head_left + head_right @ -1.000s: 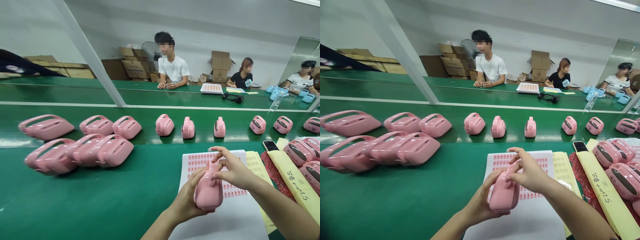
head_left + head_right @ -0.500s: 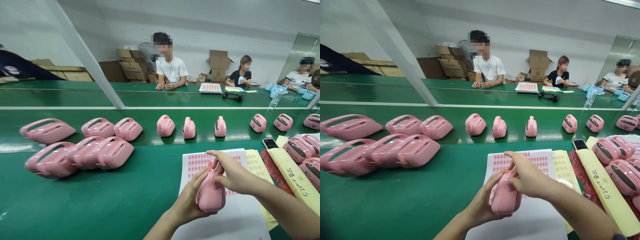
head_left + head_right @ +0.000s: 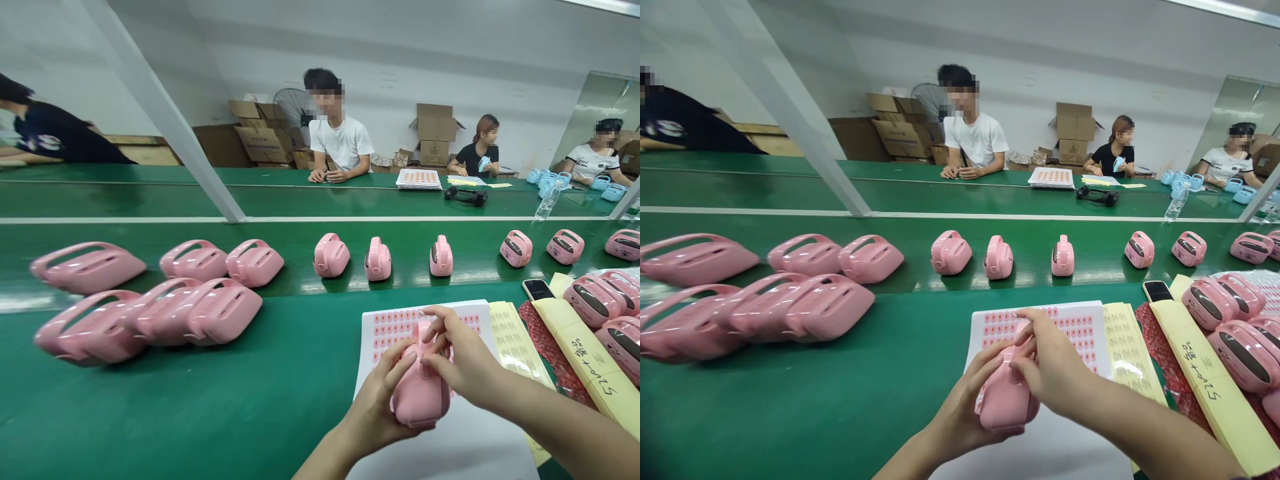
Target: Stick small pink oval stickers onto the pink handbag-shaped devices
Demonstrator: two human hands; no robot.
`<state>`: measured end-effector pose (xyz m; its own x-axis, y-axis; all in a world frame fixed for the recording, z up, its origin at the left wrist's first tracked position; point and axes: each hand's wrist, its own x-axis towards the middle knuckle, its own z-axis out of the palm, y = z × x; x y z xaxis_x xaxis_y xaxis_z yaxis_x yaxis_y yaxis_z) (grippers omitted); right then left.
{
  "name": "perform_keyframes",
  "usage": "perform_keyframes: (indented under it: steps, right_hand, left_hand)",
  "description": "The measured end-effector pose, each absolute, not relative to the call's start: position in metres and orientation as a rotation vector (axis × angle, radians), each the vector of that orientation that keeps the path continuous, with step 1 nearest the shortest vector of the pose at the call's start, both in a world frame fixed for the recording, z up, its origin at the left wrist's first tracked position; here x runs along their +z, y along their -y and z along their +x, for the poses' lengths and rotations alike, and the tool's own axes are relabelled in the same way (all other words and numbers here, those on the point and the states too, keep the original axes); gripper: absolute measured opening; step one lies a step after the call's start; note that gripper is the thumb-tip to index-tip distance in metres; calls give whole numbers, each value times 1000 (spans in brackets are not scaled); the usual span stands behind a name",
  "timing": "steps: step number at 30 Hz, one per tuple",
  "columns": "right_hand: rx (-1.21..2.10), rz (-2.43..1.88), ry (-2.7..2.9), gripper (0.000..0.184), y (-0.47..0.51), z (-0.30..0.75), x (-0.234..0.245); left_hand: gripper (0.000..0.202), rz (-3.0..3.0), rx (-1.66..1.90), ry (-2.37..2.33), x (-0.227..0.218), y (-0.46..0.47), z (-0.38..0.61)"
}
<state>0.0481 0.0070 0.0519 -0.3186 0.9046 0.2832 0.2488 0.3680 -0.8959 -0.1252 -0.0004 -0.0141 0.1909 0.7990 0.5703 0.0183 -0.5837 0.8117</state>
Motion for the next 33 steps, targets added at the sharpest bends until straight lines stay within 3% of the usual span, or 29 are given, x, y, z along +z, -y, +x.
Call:
perform_keyframes:
  steps: [3,6,10,14,22,26,33]
  right_hand:
    - [577,-819,1976,55,-3,54,44]
    - [468,-767,2047,61,-14,64,39]
    - [842,-863,2086,68,-42,76,32]
    - [1212,-914,1991,60,-61,75,18]
    - [1223,-989,1608,34,-58,63,2]
    - [1251,-994,1496,33,-58,65,-6]
    - [1241,-1017,1472,34,-58,68,-14]
  left_hand:
    - [85,1839,1455,-778,-22,-1,-127]
    - [73,1787,1458,-787,-29,1,-127]
    - [59,1755,1570,-733,-29,6,-121]
    - [79,2326,1424,-606,-26,5,-119]
    - [91,2396,1485,-785,-26,4,-111]
    - [100,2388,1358,-902,-26,4,-107]
    - [99,2394,1314,-829,-12,6,-103]
